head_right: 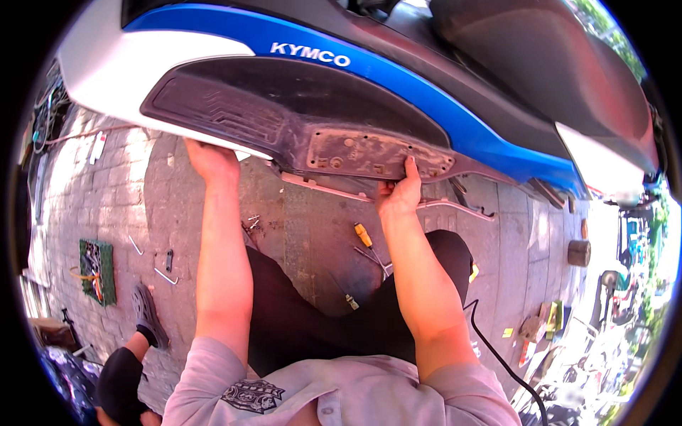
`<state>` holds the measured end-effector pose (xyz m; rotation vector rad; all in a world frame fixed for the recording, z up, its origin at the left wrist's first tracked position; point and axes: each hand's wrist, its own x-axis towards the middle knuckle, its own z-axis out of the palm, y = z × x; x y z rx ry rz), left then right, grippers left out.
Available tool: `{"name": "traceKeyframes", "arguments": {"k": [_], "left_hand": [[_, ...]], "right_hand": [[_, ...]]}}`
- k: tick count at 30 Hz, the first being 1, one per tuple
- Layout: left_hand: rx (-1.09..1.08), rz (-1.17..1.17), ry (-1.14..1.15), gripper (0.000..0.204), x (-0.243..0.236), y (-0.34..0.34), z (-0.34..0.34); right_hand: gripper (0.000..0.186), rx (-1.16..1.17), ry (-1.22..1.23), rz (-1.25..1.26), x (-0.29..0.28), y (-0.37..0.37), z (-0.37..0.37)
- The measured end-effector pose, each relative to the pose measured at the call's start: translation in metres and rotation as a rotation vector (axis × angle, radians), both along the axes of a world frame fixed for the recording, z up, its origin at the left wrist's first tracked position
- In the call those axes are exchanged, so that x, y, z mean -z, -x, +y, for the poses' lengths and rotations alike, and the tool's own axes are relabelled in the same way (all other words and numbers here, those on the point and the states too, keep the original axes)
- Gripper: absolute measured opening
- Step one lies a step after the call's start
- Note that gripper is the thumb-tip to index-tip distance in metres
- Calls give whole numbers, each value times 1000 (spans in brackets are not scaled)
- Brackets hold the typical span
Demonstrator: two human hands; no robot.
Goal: The person removes a lower side panel from a blue and white scooter by using a socket wrench and a screwdriver to unfasten screws and bolts, then detaches the plastic trim by hand and checks the alignment.
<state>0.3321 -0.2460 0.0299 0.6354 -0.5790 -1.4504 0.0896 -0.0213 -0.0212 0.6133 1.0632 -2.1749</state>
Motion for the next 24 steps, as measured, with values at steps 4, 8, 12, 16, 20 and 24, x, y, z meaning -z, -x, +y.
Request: {"name": "traceKeyframes", "arguments": {"k": [4,8,12,16,20,24], "left_hand": [[13,-52,97,80,-4,8,23],[21,-254,271,89,-4,17,38],[-83,-465,250,94,4,28,35],[-82,-389,273,90,3,34,32],[-131,-402,283,84,5,36,32],[-119,-397,273,78,6,34,32]], "right_hand": [[34,-18,-24,21,-3,20,11],[40,-125,-195,145,-9,14,21],[39,-147,-195,76,-12,14,25],[41,-175,-165,81,-18,13,32],[39,-223,-194,61,-30,15,41],[37,7,-366,95,-35,58,62]]}}
